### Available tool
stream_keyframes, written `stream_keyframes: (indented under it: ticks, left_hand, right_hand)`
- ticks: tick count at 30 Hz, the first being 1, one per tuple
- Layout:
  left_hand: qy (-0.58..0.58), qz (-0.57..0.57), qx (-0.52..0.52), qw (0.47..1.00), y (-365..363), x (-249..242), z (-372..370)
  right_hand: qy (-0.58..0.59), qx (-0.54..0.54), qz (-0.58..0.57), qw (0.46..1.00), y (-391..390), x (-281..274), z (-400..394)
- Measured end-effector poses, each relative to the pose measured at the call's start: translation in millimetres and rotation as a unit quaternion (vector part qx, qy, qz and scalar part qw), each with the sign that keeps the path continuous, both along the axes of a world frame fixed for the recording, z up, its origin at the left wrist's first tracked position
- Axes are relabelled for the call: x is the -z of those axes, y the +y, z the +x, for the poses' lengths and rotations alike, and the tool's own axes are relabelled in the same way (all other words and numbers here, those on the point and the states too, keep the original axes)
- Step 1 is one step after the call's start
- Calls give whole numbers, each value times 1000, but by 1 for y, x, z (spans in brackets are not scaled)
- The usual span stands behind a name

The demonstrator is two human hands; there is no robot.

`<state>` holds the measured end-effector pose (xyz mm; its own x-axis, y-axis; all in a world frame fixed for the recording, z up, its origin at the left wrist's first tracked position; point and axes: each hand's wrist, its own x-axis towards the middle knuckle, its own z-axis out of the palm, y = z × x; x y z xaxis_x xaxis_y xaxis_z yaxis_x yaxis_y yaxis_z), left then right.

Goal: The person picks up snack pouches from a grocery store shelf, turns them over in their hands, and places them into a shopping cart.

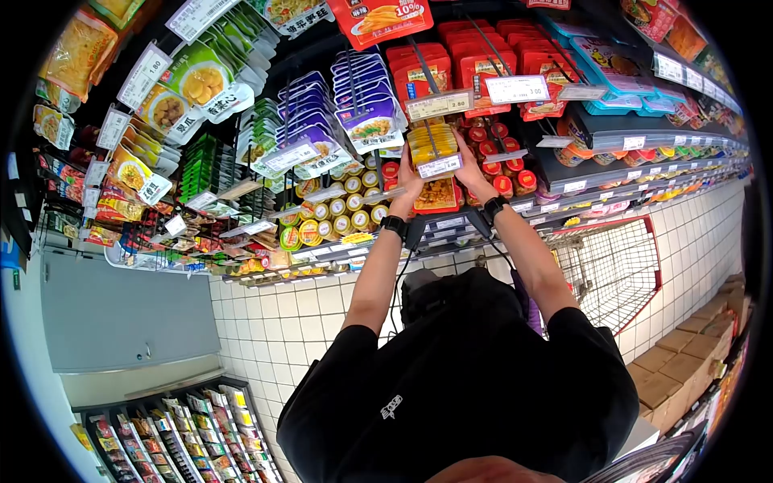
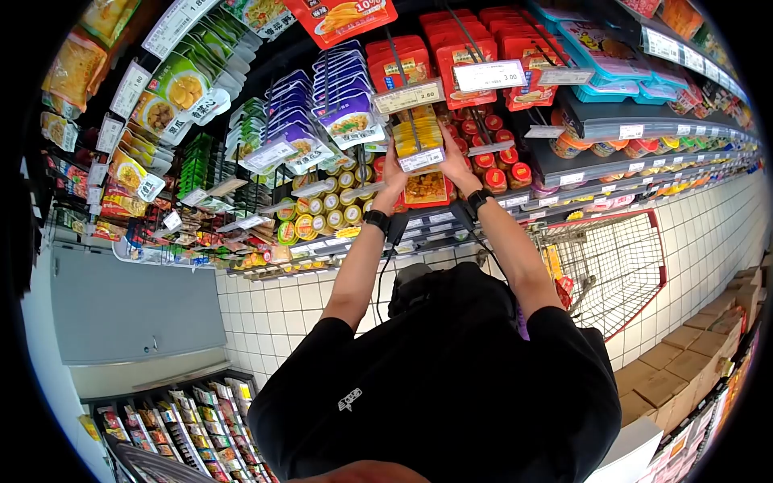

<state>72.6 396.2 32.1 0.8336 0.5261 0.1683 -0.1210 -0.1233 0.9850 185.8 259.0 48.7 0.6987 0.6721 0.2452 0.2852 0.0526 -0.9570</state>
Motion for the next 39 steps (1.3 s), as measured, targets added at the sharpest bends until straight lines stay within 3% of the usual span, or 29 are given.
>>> stream_keyframes:
  ticks: [2, 5, 11, 13, 20, 23, 32, 34, 39]
  left_hand:
    - [-6, 1, 1, 1000, -2, 9, 1]
    - [4, 47, -2, 999, -14, 11, -8]
    - [42, 37, -50, 997, -65, -28, -37]
    - [29, 5, -25, 999, -68, -22, -39]
    - [11, 23, -32, 999, -76, -13, -48]
    - [31, 55, -56, 996, -78, -12, -49]
    - [-57, -90, -38, 994, -95, -40, -66]
    - [-16, -86, -65, 994, -93, -43, -70]
    - [21, -153, -54, 987, -94, -61, -81]
  right_hand:
    - [-30, 14, 12, 999, 0, 3, -2]
    - [26, 34, -21, 999, -2, 2, -13]
    - [65, 17, 4, 998, -13, 11, -34]
    - [45, 61, -59, 995, -18, 2, -44]
    - [33, 68, -64, 995, -28, 4, -69]
    - [-52, 97, -66, 992, -28, 8, -74]
    - [-72, 233, -48, 969, -51, -13, -86]
    - [77, 200, -21, 977, -55, -26, -89]
    - [120, 165, 13, 979, -69, -23, -91]
